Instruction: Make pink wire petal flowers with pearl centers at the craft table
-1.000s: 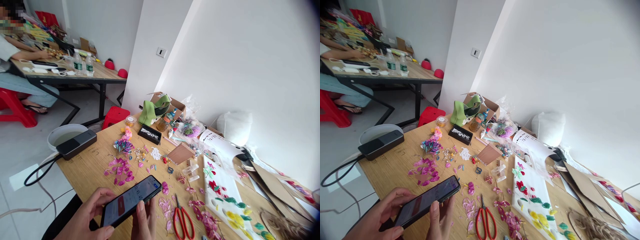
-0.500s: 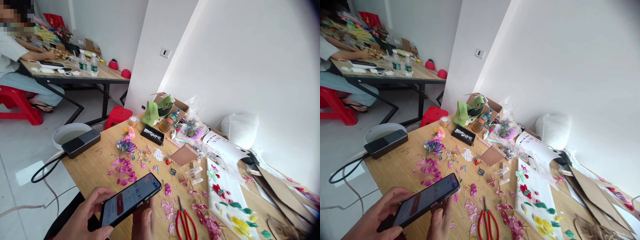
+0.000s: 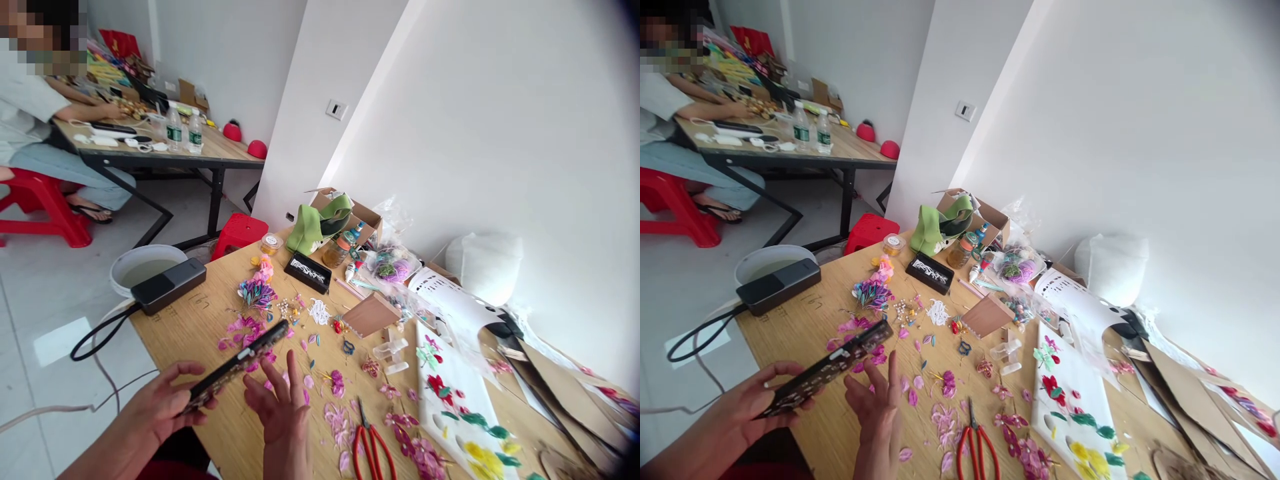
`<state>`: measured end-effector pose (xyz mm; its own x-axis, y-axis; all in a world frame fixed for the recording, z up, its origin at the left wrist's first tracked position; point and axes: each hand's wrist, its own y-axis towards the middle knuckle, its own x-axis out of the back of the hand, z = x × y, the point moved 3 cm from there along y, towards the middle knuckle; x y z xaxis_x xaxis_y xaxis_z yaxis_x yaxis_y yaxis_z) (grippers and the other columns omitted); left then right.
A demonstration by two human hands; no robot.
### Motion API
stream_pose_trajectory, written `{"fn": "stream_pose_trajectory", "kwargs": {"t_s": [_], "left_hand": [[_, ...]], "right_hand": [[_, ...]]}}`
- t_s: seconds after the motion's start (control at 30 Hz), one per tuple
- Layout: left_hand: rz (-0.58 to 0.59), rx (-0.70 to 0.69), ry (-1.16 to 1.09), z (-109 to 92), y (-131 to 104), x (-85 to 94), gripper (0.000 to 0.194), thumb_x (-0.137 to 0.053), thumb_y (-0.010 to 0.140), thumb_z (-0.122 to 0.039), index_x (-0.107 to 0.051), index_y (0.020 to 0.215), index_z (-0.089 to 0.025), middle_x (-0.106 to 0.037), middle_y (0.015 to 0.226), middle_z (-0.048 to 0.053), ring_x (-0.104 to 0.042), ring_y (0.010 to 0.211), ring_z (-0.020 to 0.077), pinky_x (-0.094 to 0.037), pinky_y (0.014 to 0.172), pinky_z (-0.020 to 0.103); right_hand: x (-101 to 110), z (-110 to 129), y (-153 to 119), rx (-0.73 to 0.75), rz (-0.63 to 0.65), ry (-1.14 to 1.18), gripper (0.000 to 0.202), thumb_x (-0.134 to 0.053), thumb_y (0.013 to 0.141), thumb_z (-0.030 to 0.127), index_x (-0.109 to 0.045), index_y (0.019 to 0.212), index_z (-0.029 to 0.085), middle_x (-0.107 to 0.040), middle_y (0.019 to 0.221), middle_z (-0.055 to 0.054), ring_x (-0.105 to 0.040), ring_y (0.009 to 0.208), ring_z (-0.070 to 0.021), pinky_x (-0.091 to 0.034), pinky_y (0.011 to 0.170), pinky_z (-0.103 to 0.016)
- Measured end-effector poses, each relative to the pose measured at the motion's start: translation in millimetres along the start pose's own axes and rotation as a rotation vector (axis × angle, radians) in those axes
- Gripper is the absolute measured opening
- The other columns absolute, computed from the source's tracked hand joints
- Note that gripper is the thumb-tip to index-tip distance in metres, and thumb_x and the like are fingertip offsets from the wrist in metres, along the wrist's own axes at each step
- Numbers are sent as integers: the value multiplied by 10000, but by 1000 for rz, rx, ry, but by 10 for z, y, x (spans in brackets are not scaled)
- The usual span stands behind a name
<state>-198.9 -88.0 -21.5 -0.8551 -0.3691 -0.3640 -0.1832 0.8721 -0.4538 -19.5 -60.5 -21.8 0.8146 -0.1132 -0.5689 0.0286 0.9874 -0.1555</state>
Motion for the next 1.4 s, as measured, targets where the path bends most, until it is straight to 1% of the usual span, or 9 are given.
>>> {"fn": "stream_pose_trajectory", "kwargs": {"t_s": [0.1, 0.3, 0.47, 0.6, 0.83, 1.03, 1.2, 1.33, 1.4], "left_hand": [[-106, -76, -18, -166, 6, 121, 544, -763, 597, -540, -545, 975, -215, -734, 742, 25, -690, 753, 268, -551, 662, 358], [-365, -234, 235, -401, 63, 363, 688, -812, 483, -607, -517, 971, -222, -737, 897, 59, -660, 966, 306, -511, 893, 429], [-535, -314, 600, -369, 137, 486, 617, -707, 638, -583, -442, 1054, -212, -627, 1108, 86, -628, 1026, 326, -481, 932, 448], [-662, -322, 937, -430, 105, 437, 538, -613, 747, -538, -407, 1116, -205, -549, 1217, 100, -550, 1153, 366, -423, 989, 485], [-587, -385, 1258, -521, 110, 332, 597, -473, 839, -562, -389, 1217, -107, -508, 1250, 180, -528, 1152, 403, -428, 971, 494], [-547, -571, 1370, -424, 296, 495, 552, -503, 823, -491, -394, 1234, -140, -494, 1261, 158, -411, 1263, 356, -396, 1017, 470], [-535, -773, 1381, -340, 424, 620, 600, -483, 751, -491, -467, 1209, -103, -609, 1122, 173, -501, 1101, 365, -463, 896, 484], [-560, -783, 1484, -318, 438, 618, 587, -482, 791, -481, -479, 1234, -95, -662, 991, 147, -535, 1027, 366, -455, 862, 476], [-560, -815, 1526, -306, 437, 608, 573, -472, 816, -476, -473, 1238, -88, -655, 1031, 163, -546, 1020, 365, -442, 865, 479]], "right_hand": [[2, 51, -9, 39, 11, -58, 744, -549, 708, 764, -593, 1253, 260, -703, 1096, -119, -720, 844, -264, -542, 722, -404], [65, 63, -64, 77, -14, -65, 664, -582, 717, 728, -680, 1121, 210, -737, 939, -102, -719, 727, -244, -544, 687, -390], [132, 55, -132, 81, 44, -69, 580, -580, 764, 678, -691, 1107, 224, -737, 931, -94, -716, 724, -239, -541, 682, -382], [159, 68, -153, 70, 99, -58, 554, -572, 781, 667, -698, 1099, 230, -737, 919, -92, -715, 696, -230, -540, 658, -371], [185, 19, -149, 50, 129, -39, 537, -569, 773, 679, -720, 1051, 246, -735, 859, -70, -703, 620, -215, -538, 620, -365], [160, 19, -151, 18, 150, -36, 540, -586, 758, 683, -731, 1020, 234, -733, 794, -50, -692, 554, -196, -525, 575, -331], [168, 11, -151, 12, 192, -41, 521, -570, 782, 673, -726, 1023, 239, -730, 776, -39, -689, 538, -183, -509, 550, -304], [210, -10, -147, 14, 195, -49, 525, -561, 786, 676, -728, 1017, 235, -729, 755, -44, -684, 514, -187, -486, 513, -294], [236, -16, -149, 5, 195, -48, 525, -566, 780, 679, -731, 1008, 236, -727, 741, -42, -678, 504, -181, -480, 499, -284]]}}
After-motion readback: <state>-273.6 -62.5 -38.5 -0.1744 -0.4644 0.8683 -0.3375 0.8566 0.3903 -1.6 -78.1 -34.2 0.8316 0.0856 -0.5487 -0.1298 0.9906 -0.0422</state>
